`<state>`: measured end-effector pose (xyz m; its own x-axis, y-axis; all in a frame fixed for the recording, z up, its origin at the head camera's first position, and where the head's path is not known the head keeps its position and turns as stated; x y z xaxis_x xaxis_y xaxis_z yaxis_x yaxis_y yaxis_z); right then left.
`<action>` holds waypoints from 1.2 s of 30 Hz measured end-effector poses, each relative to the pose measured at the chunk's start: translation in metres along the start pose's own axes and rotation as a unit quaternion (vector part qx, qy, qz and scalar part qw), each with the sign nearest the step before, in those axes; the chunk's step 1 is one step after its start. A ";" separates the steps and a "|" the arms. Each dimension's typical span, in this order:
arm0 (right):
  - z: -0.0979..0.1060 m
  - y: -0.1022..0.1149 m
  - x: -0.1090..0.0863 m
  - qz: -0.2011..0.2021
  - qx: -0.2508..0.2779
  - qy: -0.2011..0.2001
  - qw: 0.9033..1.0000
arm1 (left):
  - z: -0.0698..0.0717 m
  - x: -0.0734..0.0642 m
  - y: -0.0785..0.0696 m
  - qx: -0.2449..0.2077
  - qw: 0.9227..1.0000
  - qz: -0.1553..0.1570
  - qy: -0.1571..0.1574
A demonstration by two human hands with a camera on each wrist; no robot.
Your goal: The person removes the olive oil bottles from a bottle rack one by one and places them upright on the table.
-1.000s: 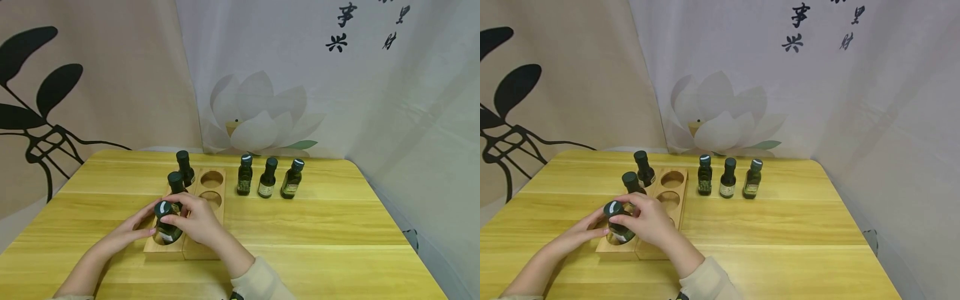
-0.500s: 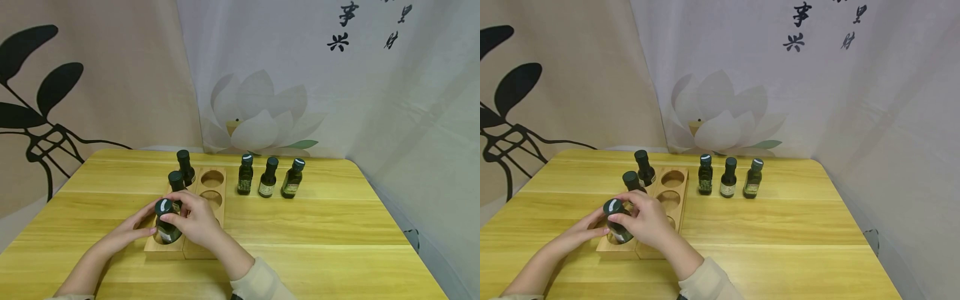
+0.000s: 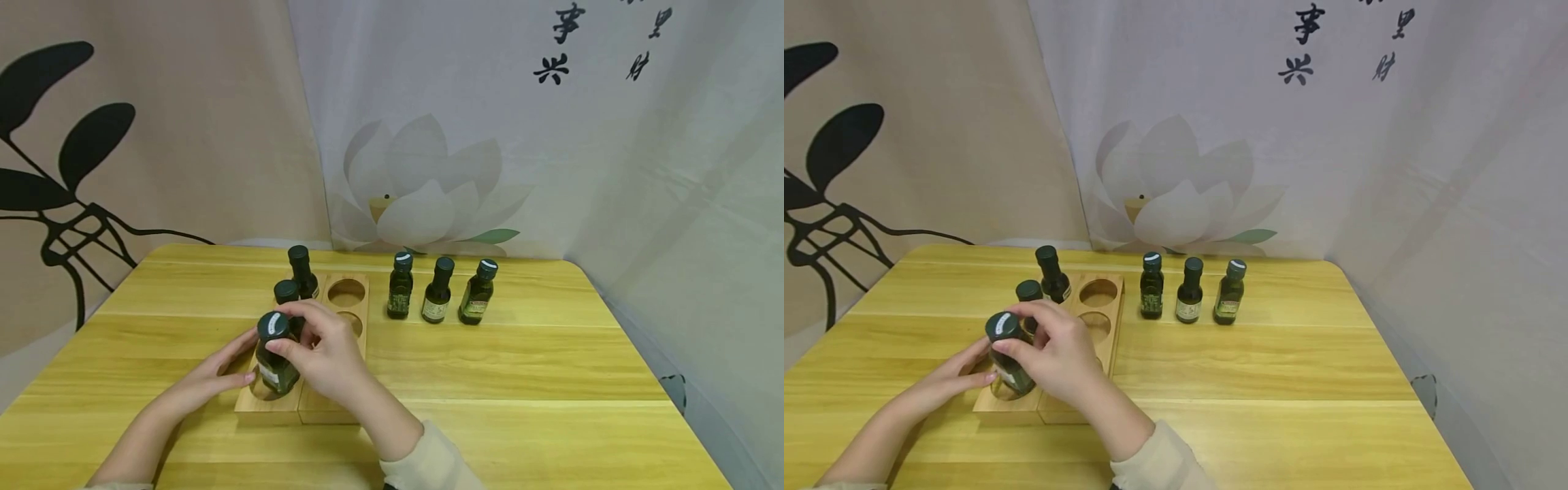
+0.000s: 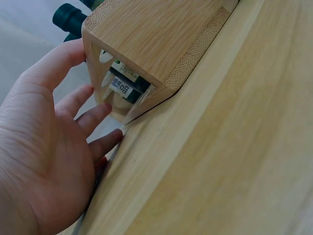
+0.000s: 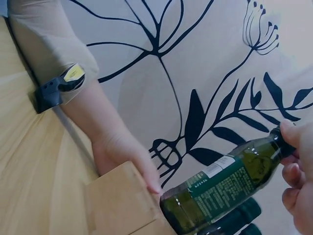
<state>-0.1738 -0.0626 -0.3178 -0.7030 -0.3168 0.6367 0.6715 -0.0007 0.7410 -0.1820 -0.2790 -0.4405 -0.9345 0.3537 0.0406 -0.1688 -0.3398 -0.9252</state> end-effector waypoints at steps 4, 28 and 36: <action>0.006 0.008 0.002 0.020 0.001 -0.016 1.000 | 0.000 0.000 -0.001 0.004 1.000 -0.003 0.001; 0.076 0.026 0.012 -0.004 -0.057 -0.163 0.985 | 0.000 0.002 0.001 0.016 0.999 -0.029 -0.007; 0.100 0.017 0.013 0.016 -0.087 -0.207 0.974 | 0.000 0.002 0.002 0.027 0.999 -0.028 -0.011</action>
<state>-0.1952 0.0285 -0.2759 -0.6915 0.0900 0.7168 0.6986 -0.1695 0.6952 -0.1839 -0.2786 -0.4422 -0.9297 0.3544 0.1006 -0.2374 -0.3674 -0.8993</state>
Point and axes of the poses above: each hand's wrist, its own x-axis towards the middle knuckle, its own z-axis out of the back of the hand, y = z × x, the point moved 5 cm from there along x, towards the middle knuckle, and after that the axes turned 4 degrees about -y, right-handed, at the moved point
